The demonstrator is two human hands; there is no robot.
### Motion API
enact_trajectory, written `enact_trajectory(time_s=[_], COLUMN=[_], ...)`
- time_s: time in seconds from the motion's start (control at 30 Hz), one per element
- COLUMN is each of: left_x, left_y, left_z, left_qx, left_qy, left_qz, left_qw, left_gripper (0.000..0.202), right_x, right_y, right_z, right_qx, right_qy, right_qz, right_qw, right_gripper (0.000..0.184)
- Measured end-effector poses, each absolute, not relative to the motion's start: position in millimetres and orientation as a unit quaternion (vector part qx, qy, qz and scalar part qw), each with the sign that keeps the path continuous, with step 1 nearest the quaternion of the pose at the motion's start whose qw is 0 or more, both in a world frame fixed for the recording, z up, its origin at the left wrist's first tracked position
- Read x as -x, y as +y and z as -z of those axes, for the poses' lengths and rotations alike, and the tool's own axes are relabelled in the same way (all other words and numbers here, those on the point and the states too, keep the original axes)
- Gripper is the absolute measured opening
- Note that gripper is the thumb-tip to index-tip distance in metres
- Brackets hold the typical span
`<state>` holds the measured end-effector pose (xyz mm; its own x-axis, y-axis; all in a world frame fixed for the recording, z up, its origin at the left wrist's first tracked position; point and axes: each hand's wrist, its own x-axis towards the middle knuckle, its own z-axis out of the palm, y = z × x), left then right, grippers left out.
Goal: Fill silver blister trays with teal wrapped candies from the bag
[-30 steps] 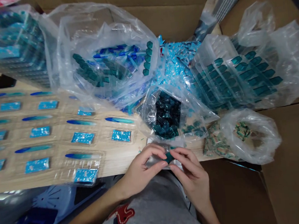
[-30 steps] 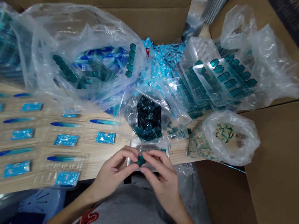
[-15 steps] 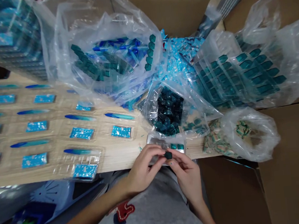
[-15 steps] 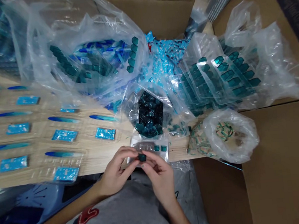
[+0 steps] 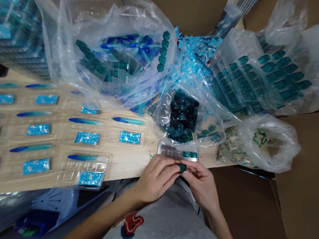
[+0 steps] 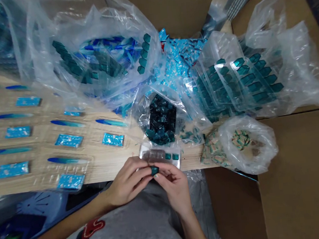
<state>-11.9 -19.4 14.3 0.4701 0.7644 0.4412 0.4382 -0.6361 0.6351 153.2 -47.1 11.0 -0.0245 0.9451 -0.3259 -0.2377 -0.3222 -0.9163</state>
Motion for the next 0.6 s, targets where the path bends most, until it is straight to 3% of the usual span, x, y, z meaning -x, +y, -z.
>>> enact_trajectory(time_s=[0.17,0.37,0.6], left_x=[18,34,38], left_y=[-35,-34,-10], left_z=[1,5,-35], left_qx=[-0.812,-0.784,-0.785], left_qy=[0.365,0.416,0.394], left_qz=[-0.336,-0.282,-0.305], left_qw=[0.306,0.364,0.368], left_gripper=[0.007,0.01,0.011], right_x=[-172,-183,-178], right_y=[-56,-29,-13], right_z=[-2,19,16], right_qx=[0.578,0.554,0.473], right_qy=[-0.443,-0.729,-0.84], right_qz=[-0.559,-0.26,-0.208], right_qw=[0.396,0.306,0.168], right_gripper=[0.014,0.025,0.034])
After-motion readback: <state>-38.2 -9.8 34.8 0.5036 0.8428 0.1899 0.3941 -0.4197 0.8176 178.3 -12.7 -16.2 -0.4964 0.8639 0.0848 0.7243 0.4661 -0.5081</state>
